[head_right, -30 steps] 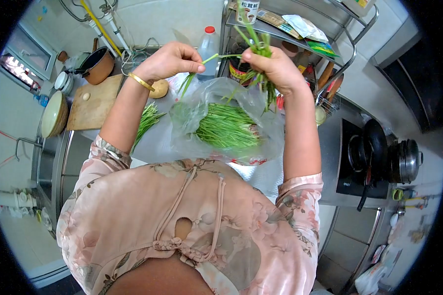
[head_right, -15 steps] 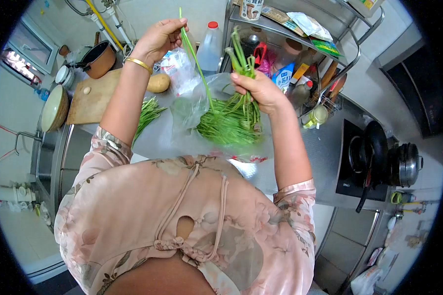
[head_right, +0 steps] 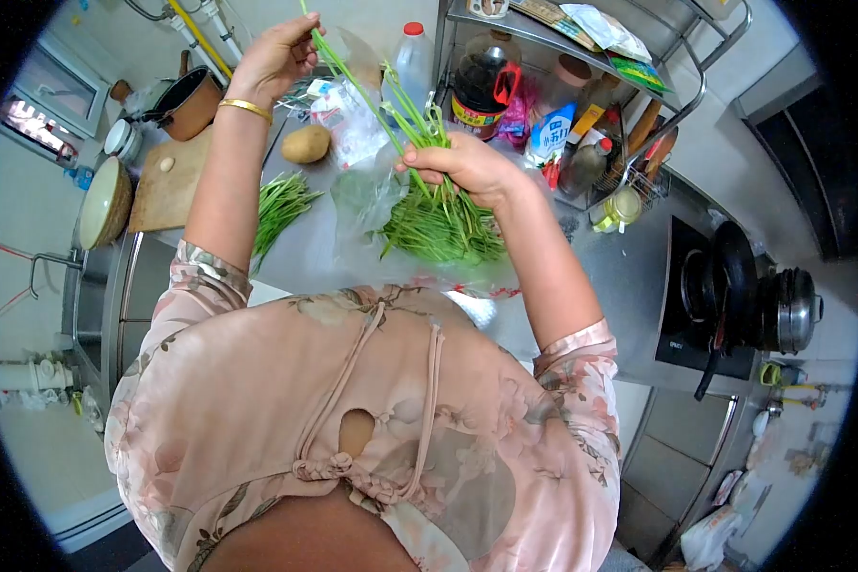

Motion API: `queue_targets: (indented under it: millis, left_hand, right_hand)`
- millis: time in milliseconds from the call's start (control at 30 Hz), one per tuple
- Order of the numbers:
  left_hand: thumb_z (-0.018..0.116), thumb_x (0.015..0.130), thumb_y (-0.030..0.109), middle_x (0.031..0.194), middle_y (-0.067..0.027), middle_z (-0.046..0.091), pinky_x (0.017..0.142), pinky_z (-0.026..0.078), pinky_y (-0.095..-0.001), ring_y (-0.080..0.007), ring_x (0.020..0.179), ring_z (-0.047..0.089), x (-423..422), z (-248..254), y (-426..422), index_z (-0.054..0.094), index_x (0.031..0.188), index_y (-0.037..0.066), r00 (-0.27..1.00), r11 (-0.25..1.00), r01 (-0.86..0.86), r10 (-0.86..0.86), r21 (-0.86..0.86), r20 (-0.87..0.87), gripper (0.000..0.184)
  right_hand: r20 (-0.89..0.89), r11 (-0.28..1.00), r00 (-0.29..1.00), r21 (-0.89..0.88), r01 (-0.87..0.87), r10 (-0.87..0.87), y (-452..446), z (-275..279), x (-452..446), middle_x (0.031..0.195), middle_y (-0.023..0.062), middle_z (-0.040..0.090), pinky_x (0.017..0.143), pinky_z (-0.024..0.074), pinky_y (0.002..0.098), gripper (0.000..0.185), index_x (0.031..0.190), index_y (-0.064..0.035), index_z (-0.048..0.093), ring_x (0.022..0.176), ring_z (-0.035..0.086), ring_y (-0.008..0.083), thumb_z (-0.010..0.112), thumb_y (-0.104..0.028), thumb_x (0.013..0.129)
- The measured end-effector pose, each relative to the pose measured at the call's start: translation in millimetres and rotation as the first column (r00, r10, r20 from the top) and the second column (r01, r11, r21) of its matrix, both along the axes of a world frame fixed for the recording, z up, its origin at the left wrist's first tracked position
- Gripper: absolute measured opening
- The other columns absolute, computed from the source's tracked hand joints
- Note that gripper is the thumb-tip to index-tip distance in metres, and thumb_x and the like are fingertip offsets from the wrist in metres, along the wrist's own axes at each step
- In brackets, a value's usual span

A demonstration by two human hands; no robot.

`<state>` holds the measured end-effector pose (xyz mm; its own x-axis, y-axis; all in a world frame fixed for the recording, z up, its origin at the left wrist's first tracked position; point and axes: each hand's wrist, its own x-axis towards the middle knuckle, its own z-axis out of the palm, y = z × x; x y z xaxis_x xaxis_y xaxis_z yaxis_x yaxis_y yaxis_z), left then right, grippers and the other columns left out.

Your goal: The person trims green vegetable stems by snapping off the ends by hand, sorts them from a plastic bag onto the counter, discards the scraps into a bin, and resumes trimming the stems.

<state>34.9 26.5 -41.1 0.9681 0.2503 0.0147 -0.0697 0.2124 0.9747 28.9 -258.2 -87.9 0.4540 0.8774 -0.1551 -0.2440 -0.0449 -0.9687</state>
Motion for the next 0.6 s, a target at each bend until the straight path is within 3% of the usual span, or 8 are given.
queue_targets:
  millis: [300,400,600]
  left_hand:
    - [0.059,0.081,0.022,0.068,0.0012,0.055,0.052,0.042,-0.0196,-0.0059,0.059,0.048,-8,-1,16,0.057,0.078,0.007,0.991,0.991,-0.132,0.132,-0.025,0.018,0.016]
    - [0.059,0.081,0.022,0.067,0.0012,0.054,0.052,0.042,-0.0198,-0.0064,0.058,0.049,-13,0,12,0.057,0.078,0.007,0.984,0.984,-0.167,0.17,-0.065,0.047,0.016]
    - [0.059,0.081,0.023,0.064,0.0005,0.053,0.051,0.042,-0.0196,-0.0071,0.056,0.049,-18,-9,40,0.057,0.077,0.006,0.974,0.97,-0.222,0.225,-0.096,0.015,0.018]
  right_hand:
    - [-0.014,0.996,0.996,-0.036,0.084,-0.085,-7,-17,-3,0.061,-0.0027,0.047,0.049,0.03,0.019,0.019,0.085,-0.0039,0.056,0.056,0.04,0.0051,0.056,-0.021,0.075]
    - [-0.007,0.996,0.999,-0.081,0.038,-0.038,-7,-24,2,0.076,0.0025,0.052,0.054,0.0335,0.019,0.014,0.083,-0.0035,0.052,0.058,0.041,0.0054,0.055,-0.014,0.074]
    - [0.068,0.988,0.99,-0.09,0.127,-0.122,-9,-30,-5,0.068,0.0007,0.049,0.053,0.0322,0.02,0.013,0.079,-0.0038,0.052,0.056,0.041,0.0072,0.053,-0.015,0.073]
